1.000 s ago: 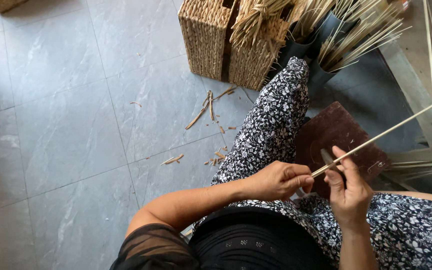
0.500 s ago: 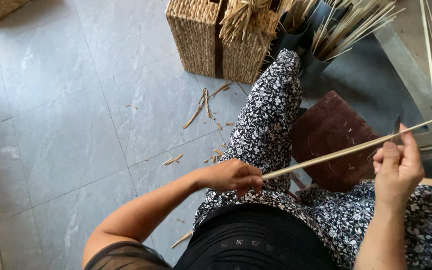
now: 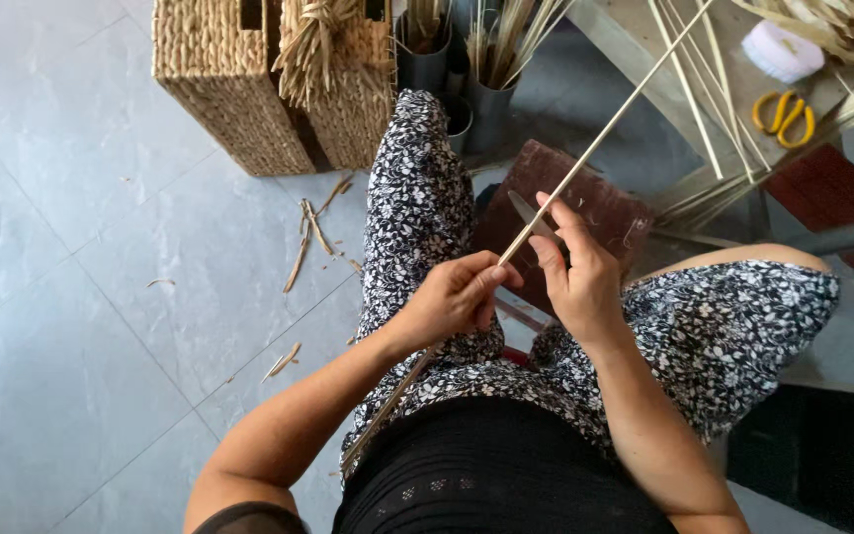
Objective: The person sits on a low stool and splits long bamboo strips into thinner strands, drawing each strip against a small knife held in one hand to shave and separate it. They set finished strips aside, reach for new strips from a bundle, and near the end use scissors to trim a strip.
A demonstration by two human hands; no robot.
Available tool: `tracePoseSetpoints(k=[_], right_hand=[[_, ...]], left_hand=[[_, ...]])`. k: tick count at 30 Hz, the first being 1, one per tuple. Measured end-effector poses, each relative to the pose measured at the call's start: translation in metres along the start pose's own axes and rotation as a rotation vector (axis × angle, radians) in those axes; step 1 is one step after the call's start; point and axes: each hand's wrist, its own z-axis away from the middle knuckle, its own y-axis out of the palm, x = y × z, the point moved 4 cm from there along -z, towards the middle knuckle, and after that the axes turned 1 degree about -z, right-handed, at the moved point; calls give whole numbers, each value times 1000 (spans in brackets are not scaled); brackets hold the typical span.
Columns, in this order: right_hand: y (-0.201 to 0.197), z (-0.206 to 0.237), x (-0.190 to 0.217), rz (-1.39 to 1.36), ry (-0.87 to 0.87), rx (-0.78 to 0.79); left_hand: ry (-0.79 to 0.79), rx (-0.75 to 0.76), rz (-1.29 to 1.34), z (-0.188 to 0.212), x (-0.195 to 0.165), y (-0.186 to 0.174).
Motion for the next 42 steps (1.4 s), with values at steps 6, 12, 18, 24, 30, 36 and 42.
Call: tracePoseSetpoints(k=[6,12,18,24,30,36,42], right_hand=[[33,23,-34,-75,163,68],[7,22,-121,-360,396,-90],[-4,26,-136,-316,406,-180],[4,26,-102,-239,383,-139],[31,33,-70,-27,165,-3],[37,31,-78,-13,151,-18],[22,30,-120,-212,398,-106]], left_hand=[[193,-194,-322,18,19,-9],[155,-40,-457,60,28,-17],[98,59,-482,87,27,-46],[-81,72,-383,59,30,-43],[64,-101,-338,1,37,-9],[241,-245,-534,-7,41,-5],[209,-143,-576,16,44,-4]])
